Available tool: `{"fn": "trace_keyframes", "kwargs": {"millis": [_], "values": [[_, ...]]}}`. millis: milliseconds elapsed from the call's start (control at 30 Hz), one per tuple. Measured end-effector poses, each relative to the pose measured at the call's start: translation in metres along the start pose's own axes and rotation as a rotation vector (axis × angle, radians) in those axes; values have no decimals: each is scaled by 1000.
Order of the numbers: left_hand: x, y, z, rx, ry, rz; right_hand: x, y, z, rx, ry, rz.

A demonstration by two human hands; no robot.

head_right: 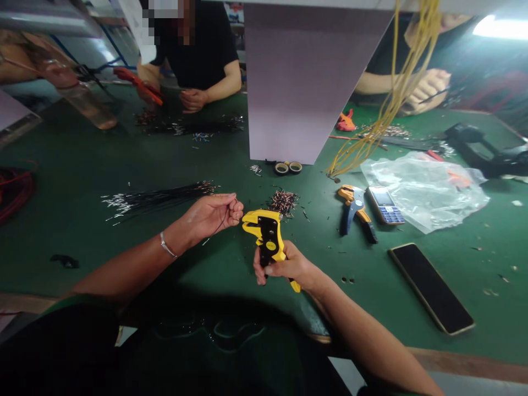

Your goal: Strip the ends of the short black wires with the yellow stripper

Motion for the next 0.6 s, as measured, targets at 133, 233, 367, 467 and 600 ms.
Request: {"fn": "trace_keyframes", "kwargs": {"millis": [133, 233, 367, 467, 600], "values": [[0, 1, 2, -4, 6, 6, 2, 1, 0, 16, -12, 3], [0, 1, 2, 2, 6, 8, 3, 1, 0, 14, -17, 11], [1, 1, 2, 5, 7, 3, 4, 2, 1, 20, -21, 8], [1, 1, 1, 10, 5, 0, 4, 2, 2, 31, -26, 9], [1, 1, 0, 20, -17, -6, 6, 3, 3, 45, -13, 10]]}}
Point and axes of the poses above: each hand's wrist, its own y-axis away from the middle knuckle, its own z-axis out of the palm, x = y × z, the point moved 5 cm from there along -y, towards the middle knuckle, and after that the axes turned 1 degree about -x, right-handed, at the moved point
